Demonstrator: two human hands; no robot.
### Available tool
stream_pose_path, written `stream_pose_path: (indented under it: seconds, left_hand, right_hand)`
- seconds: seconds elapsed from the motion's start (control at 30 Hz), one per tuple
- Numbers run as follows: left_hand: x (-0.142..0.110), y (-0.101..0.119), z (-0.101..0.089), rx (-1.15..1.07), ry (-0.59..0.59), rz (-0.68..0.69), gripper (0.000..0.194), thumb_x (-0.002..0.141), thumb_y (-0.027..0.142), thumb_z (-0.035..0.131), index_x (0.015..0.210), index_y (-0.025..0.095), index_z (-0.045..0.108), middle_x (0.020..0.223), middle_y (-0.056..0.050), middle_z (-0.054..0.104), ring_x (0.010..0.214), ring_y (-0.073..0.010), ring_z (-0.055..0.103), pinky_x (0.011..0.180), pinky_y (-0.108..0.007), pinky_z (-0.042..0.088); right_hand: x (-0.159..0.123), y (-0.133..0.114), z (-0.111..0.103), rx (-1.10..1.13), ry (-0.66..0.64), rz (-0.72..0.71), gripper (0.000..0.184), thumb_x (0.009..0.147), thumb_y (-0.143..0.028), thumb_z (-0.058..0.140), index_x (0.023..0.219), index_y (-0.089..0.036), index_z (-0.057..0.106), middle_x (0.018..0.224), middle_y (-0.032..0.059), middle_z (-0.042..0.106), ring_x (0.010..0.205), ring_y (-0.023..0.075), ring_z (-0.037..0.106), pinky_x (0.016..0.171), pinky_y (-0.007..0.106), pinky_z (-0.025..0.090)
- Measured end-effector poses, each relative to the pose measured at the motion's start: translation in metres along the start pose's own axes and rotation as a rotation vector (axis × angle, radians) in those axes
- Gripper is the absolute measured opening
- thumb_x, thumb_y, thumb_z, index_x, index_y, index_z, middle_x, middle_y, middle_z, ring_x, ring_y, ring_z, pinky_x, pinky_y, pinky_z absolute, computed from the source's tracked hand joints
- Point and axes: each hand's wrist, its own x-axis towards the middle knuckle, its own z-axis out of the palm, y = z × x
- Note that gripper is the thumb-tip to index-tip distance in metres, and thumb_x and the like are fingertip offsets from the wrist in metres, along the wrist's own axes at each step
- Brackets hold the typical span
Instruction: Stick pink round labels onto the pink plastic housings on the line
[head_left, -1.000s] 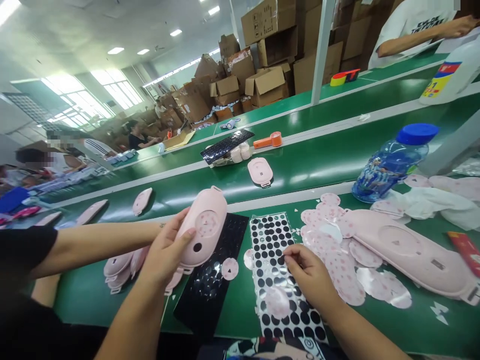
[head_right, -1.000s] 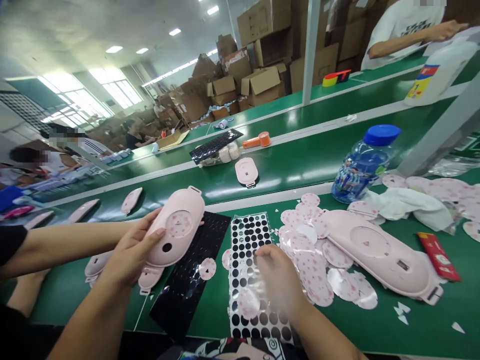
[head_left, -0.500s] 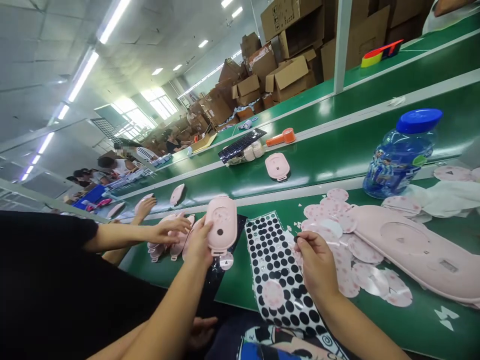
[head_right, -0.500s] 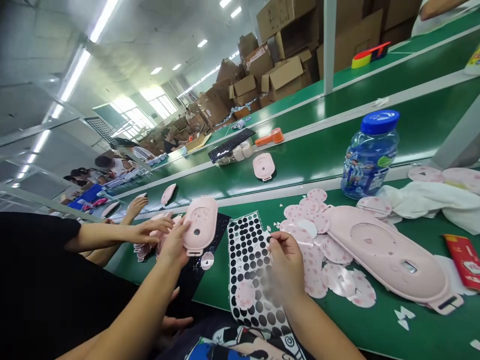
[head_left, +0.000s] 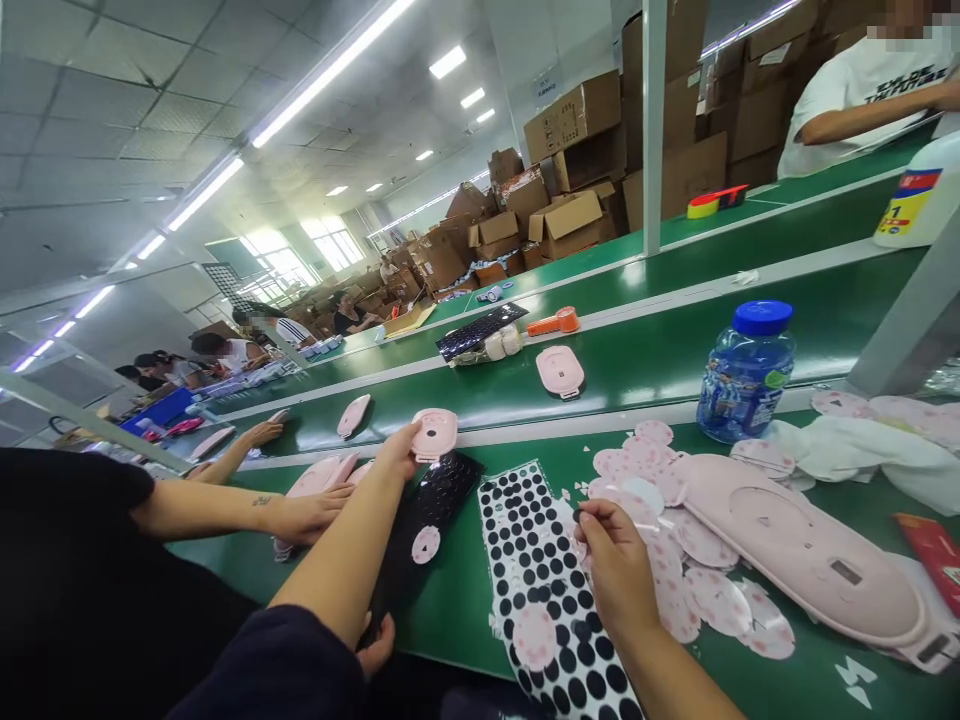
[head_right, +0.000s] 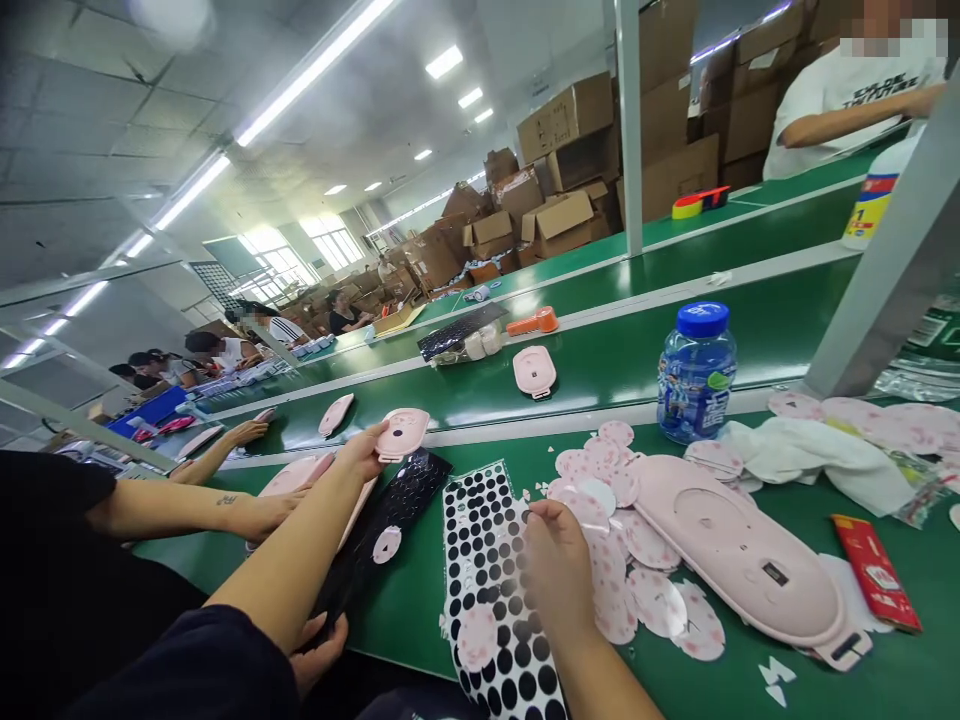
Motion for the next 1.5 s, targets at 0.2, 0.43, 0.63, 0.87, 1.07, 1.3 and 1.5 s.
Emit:
stream_pose_path:
  seconds: [0.2,0.43,0.63,0.87,1.07,1.3,1.5]
  left_hand:
    - [-0.022,-0.001,-0.004,-0.096,0.126,-0.279,0.017,0.084,0.009,0.055,0.099,0.011,0.061,0.078,-0.010,0.070,0.066,-0.0214,0.069,0.069,-0.038,0.058]
    - [-0.034,-0.050,0.048,-0.228,0.150,-0.291,0.027,0.087,0.012,0.052,0.113,0.015,0.056,0.094,-0.009,0.070,0.076,-0.0182,0.070,0.077,-0.036,0.057]
    - [-0.023,-0.066,0.051,-0.181,0.090,-0.265,0.040,0.078,0.011,0.063,0.118,0.013,0.054,0.079,-0.006,0.067,0.061,-0.0141,0.064,0.066,-0.029,0.055]
    - [-0.076,-0.028,0.033,-0.223,-0.072,-0.097,0.051,0.071,0.026,0.074,0.118,0.021,0.054,0.094,-0.004,0.069,0.079,-0.0174,0.067,0.072,-0.029,0.053]
    - [-0.155,-0.056,0.035,-0.342,-0.138,-0.072,0.046,0.075,0.035,0.072,0.114,0.021,0.052,0.110,-0.008,0.066,0.103,-0.0211,0.063,0.091,-0.036,0.049]
    - [-0.190,-0.078,-0.031,-0.192,-0.127,-0.139,0.049,0.070,0.041,0.075,0.111,0.019,0.057,0.121,-0.013,0.063,0.115,-0.0263,0.057,0.101,-0.040,0.042]
    - [-0.171,-0.095,-0.061,0.131,-0.160,-0.121,0.050,0.071,0.048,0.069,0.110,0.018,0.061,0.116,-0.014,0.066,0.109,-0.0282,0.061,0.096,-0.042,0.046]
  right_hand:
    - [0.005,0.006,0.001,-0.025,0.040,0.034,0.019,0.071,-0.034,0.062,0.086,-0.023,0.059,0.059,-0.0048,0.055,0.052,0.0129,0.050,0.052,0.026,0.041]
    - [0.005,0.008,0.004,-0.070,0.061,0.061,0.019,0.070,-0.035,0.061,0.085,-0.025,0.058,0.060,-0.0050,0.057,0.052,0.0135,0.053,0.052,0.026,0.042]
    - [0.005,0.010,0.002,-0.012,0.057,0.056,0.020,0.068,-0.030,0.066,0.084,-0.023,0.058,0.062,-0.0039,0.060,0.052,0.0130,0.054,0.051,0.026,0.042]
    - [0.006,0.011,0.005,-0.022,0.088,-0.014,0.019,0.069,-0.031,0.068,0.085,-0.023,0.060,0.062,-0.0042,0.058,0.054,0.0126,0.053,0.054,0.026,0.044]
    - [0.001,0.013,0.001,-0.024,0.063,-0.030,0.024,0.073,-0.037,0.069,0.089,-0.022,0.058,0.066,-0.0045,0.057,0.056,0.0114,0.053,0.057,0.027,0.045]
    - [-0.004,0.011,-0.001,-0.064,0.037,-0.058,0.024,0.074,-0.038,0.070,0.088,-0.021,0.059,0.076,-0.0029,0.058,0.061,0.0095,0.052,0.054,0.023,0.040]
    - [-0.003,0.013,-0.002,-0.177,0.019,-0.144,0.019,0.078,-0.037,0.063,0.088,-0.022,0.059,0.070,-0.0036,0.057,0.060,0.0111,0.051,0.056,0.025,0.042]
